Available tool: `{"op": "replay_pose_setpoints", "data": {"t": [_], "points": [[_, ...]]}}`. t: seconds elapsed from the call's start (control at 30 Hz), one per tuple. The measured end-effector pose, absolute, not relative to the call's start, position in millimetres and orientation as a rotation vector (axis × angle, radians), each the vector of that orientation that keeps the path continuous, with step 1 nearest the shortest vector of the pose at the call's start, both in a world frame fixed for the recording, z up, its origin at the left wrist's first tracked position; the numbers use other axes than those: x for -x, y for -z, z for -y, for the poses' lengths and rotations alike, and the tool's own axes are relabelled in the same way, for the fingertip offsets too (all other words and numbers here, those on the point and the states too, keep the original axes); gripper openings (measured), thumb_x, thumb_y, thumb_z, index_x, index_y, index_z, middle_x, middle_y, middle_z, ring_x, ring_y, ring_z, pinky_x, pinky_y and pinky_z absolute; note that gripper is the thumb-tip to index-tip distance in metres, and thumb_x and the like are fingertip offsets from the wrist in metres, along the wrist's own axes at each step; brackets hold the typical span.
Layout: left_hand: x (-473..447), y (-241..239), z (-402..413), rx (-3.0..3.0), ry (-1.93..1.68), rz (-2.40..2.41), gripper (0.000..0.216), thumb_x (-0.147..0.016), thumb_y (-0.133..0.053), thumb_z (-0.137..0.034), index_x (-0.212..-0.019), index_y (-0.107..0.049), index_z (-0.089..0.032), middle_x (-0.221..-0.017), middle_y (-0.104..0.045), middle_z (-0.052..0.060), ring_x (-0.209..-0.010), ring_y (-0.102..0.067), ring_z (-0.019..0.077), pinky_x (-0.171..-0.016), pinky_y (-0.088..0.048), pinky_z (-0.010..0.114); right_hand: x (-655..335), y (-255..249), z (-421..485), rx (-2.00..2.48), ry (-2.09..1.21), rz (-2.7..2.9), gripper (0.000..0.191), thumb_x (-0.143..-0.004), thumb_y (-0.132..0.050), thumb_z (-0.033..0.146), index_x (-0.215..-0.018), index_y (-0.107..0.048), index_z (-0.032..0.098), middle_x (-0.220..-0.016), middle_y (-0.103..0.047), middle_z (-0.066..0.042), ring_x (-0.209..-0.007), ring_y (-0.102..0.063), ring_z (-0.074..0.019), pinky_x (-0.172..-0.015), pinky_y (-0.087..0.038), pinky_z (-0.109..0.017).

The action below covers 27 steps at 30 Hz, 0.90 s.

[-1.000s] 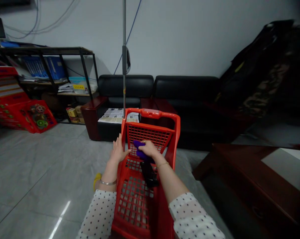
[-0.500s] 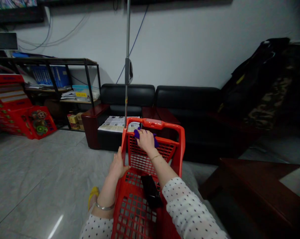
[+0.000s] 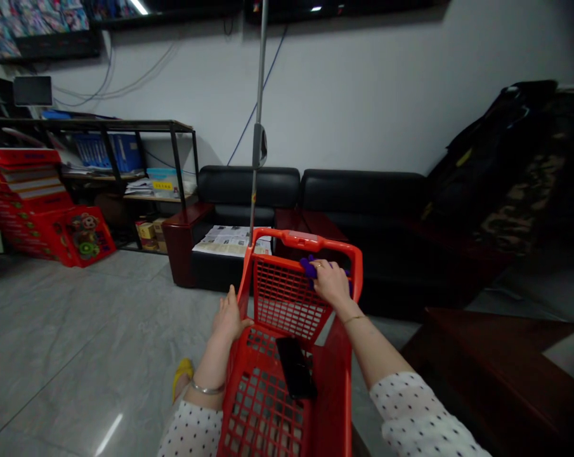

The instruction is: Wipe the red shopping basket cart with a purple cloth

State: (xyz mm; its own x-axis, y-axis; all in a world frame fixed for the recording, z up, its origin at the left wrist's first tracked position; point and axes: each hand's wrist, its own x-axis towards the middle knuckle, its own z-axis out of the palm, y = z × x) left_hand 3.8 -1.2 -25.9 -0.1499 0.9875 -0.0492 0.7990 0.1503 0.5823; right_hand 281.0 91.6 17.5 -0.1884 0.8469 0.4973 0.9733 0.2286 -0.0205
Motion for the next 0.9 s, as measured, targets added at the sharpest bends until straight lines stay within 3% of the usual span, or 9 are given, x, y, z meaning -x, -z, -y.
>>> {"op": "replay_pose_setpoints", "data": {"t": [0.2, 0.4, 0.57, 0.73, 0.9], "points": [[-9, 26, 11, -1.772, -0.522, -2.058, 0.11, -0.072, -0.074, -0.024, -0.153, 0.0, -0.013, -0.156, -0.024, 0.027, -0.147, -0.016, 0.0386, -0.11, -0.033, 0.05, -267, -14, -79, 1.64, 0.327, 1.851, 0.037, -0.088, -0.048, 0.019, -0.122, -0.061, 0.017, -0.119, -0.063, -0.013, -0.1, -0.054, -0.0273, -0.087, -0.044, -0.041], [-12, 26, 17, -1.834, -0.484, -2.103, 0.108, -0.073, -0.074, -0.021, -0.153, -0.002, -0.014, -0.158, -0.024, 0.025, -0.147, -0.017, 0.04, -0.11, -0.033, 0.052, -163, -30, -99, 1.212, 0.131, 1.946, 0.042, -0.092, -0.049, 0.027, -0.132, -0.056, 0.015, -0.135, -0.057, -0.01, -0.122, -0.047, -0.024, -0.107, -0.037, -0.037], [-11, 27, 19, -1.819, -0.477, -2.113, 0.108, -0.071, -0.074, -0.02, -0.154, -0.005, -0.014, -0.159, -0.021, 0.022, -0.147, -0.016, 0.0389, -0.112, -0.032, 0.053, -102, -29, -121, 1.205, 0.06, 2.06, 0.041, -0.091, -0.052, 0.027, -0.129, -0.059, 0.013, -0.137, -0.056, -0.011, -0.133, -0.038, -0.0248, -0.114, -0.029, -0.04], [-12, 28, 19, -1.776, -0.503, -2.127, 0.112, -0.067, -0.078, -0.019, -0.154, -0.008, -0.013, -0.159, -0.021, 0.021, -0.148, -0.015, 0.0372, -0.114, -0.031, 0.049, -102, 5, -106, 1.127, -0.015, 2.156, 0.037, -0.091, -0.048, 0.022, -0.124, -0.063, 0.016, -0.134, -0.06, -0.011, -0.129, -0.043, -0.0255, -0.112, -0.032, -0.044], [-13, 24, 21, -1.744, -0.497, -2.123, 0.11, -0.066, -0.078, -0.017, -0.154, -0.011, -0.014, -0.159, -0.023, 0.019, -0.147, -0.016, 0.0372, -0.115, -0.03, 0.048, -129, 6, -83, 0.906, -0.009, 2.313, 0.032, -0.088, -0.05, 0.017, -0.114, -0.068, 0.017, -0.12, -0.067, -0.009, -0.112, -0.053, -0.0227, -0.104, -0.042, -0.038]]}}
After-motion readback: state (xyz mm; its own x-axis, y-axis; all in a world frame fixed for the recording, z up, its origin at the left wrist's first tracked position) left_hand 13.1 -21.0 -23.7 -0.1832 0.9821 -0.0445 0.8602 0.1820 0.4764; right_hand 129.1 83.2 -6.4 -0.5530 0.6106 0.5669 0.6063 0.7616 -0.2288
